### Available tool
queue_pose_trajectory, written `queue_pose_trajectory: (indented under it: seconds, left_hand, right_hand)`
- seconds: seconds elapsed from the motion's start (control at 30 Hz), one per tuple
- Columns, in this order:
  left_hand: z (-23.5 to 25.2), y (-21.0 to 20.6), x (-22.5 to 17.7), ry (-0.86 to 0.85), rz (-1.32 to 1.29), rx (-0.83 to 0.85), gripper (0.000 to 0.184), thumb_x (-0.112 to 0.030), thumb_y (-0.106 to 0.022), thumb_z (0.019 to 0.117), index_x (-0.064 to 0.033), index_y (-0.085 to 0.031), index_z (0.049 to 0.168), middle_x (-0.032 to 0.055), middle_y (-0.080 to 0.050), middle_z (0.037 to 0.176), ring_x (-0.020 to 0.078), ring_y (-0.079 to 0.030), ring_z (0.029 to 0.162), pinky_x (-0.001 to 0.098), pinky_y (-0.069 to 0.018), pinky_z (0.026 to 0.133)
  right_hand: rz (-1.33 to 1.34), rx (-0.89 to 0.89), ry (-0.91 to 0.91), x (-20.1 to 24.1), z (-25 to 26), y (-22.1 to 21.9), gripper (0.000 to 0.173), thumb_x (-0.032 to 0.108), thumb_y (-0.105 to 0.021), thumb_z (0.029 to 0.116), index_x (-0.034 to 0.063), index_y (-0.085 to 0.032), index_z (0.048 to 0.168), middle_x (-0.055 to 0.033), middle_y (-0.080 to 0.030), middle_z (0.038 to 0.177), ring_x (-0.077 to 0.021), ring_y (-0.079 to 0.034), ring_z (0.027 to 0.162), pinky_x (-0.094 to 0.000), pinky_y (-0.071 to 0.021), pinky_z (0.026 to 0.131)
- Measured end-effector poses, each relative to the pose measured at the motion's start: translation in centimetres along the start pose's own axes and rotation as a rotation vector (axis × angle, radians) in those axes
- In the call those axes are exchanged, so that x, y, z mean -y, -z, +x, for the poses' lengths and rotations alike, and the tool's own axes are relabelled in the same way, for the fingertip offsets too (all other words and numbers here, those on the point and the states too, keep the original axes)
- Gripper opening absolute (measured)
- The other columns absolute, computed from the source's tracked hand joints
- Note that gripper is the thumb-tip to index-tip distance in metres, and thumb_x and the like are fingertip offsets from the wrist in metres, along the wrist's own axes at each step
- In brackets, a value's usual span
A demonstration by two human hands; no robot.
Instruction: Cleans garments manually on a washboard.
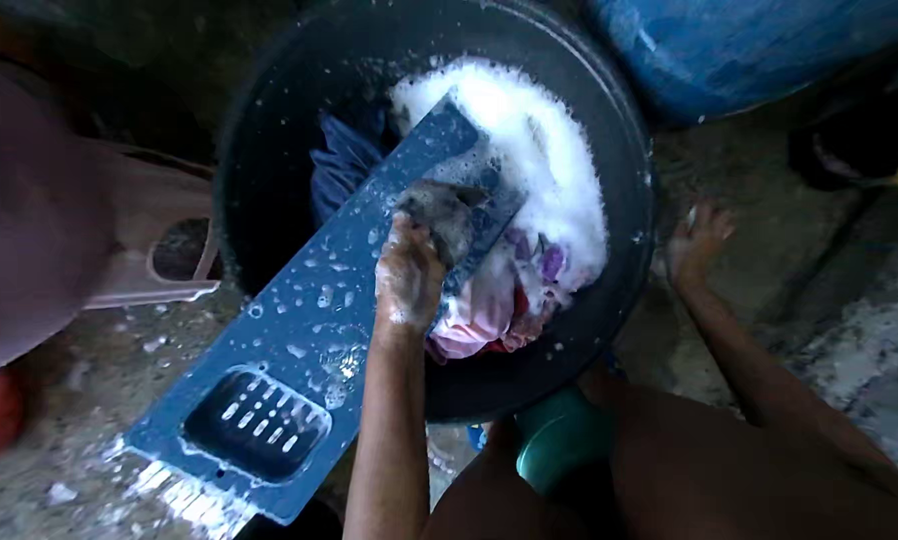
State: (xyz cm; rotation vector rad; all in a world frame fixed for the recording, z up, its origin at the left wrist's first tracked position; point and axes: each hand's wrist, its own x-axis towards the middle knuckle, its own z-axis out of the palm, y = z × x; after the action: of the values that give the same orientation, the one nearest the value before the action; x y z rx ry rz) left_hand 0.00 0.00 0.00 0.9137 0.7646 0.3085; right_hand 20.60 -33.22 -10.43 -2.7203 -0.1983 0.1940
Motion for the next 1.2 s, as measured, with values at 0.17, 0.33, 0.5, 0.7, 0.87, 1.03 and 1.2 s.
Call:
queue_pose_trajectory:
  seconds: [0.17, 0.33, 0.5, 0.7, 0.87, 1.03, 1.2]
  left_hand:
    - [1.3, -4.1, -4.1, -0.141, 0.19, 0.069, 0.037, -0.023, -0.046, 0.1078, -0.0163, -0.039, 0.144, -0.0007, -0.064, 0.121, 0.0125, -0.067, 0.107, 0.0349, -0.0593, 0.092]
    - [0.0, -1.6, -0.2, -0.002, 0.436, -0.196, 0.047, -0.031, -0.05, 0.1082, -0.0167, -0.037, 0.152, 0.0079, -0.06, 0.133, 0.0182, -0.065, 0.11, 0.0413, -0.0574, 0.092]
    - [-2.3, 2.2, 5.9, -0.053, 0.74, -0.478, 0.043, -0.016, -0.056, 0.1041, 0.0026, -0.046, 0.142, 0.0174, -0.068, 0.108, 0.0187, -0.07, 0.094, 0.0393, -0.0581, 0.085]
    - [-4.0, 2.2, 5.7, -0.174, 1.208, -0.64, 0.045, -0.028, -0.065, 0.0989, 0.0027, -0.061, 0.131, 0.0235, -0.072, 0.098, 0.0395, -0.071, 0.092, 0.0581, -0.0527, 0.084]
    - [-3.5, 3.7, 7.5, -0.334, 1.602, -0.791, 0.032, -0.022, -0.06, 0.0966, 0.0031, -0.07, 0.113, 0.03, -0.068, 0.095, 0.0522, -0.065, 0.096, 0.0658, -0.0416, 0.095]
    - [-4.1, 5.2, 9.0, -0.484, 1.678, -0.758, 0.033, -0.018, -0.063, 0.0879, 0.0093, -0.067, 0.107, 0.0332, -0.064, 0.091, 0.0539, -0.063, 0.091, 0.0664, -0.0412, 0.089]
    - [-3.4, 4.9, 9.0, -0.528, 1.6, -0.816, 0.027, -0.014, -0.061, 0.0885, 0.008, -0.069, 0.101, 0.0313, -0.064, 0.09, 0.0508, -0.062, 0.09, 0.0623, -0.041, 0.09]
  right_hand:
    - [0.028, 0.095, -0.111, -2.0, 1.5, -1.0, 0.049, 0.025, -0.052, 0.1072, -0.0016, -0.047, 0.148, -0.0351, -0.04, 0.152, -0.0512, -0.046, 0.137, -0.0618, -0.0416, 0.111]
    - [0.244, -0.222, 0.504, 12.2, 5.7, 1.6, 0.038, 0.012, -0.045, 0.1058, -0.0087, -0.055, 0.136, -0.0315, -0.056, 0.136, -0.0406, -0.056, 0.128, -0.0456, -0.0464, 0.109]
    - [-0.104, 0.346, 0.397, 20.3, 6.7, -8.9, 0.066, 0.039, -0.05, 0.1064, 0.0072, -0.032, 0.161, -0.0326, -0.033, 0.159, -0.0498, -0.052, 0.133, -0.0574, -0.0477, 0.106]
    - [-0.064, 0.461, 0.261, 24.6, 4.6, -7.6, 0.069, 0.025, -0.056, 0.1048, 0.0023, -0.022, 0.16, -0.0309, -0.062, 0.131, -0.0476, -0.066, 0.113, -0.0591, -0.0519, 0.094]
    - [0.188, 0.404, 0.904, 26.9, -10.0, -7.4, 0.05, 0.021, -0.066, 0.0955, 0.0047, -0.057, 0.142, -0.0212, -0.063, 0.134, -0.0349, -0.065, 0.118, -0.0502, -0.0547, 0.096]
    - [-0.042, 0.387, 0.74, 25.9, -3.3, -11.3, 0.05, 0.016, -0.059, 0.1003, 0.0017, -0.051, 0.148, -0.0283, -0.056, 0.143, -0.0419, -0.064, 0.122, -0.0533, -0.0531, 0.1]
    - [0.223, 0.319, 0.839, 27.6, -7.5, -8.0, 0.042, 0.015, -0.071, 0.0908, 0.0016, -0.064, 0.13, -0.0209, -0.066, 0.126, -0.0332, -0.067, 0.115, -0.0461, -0.0565, 0.095]
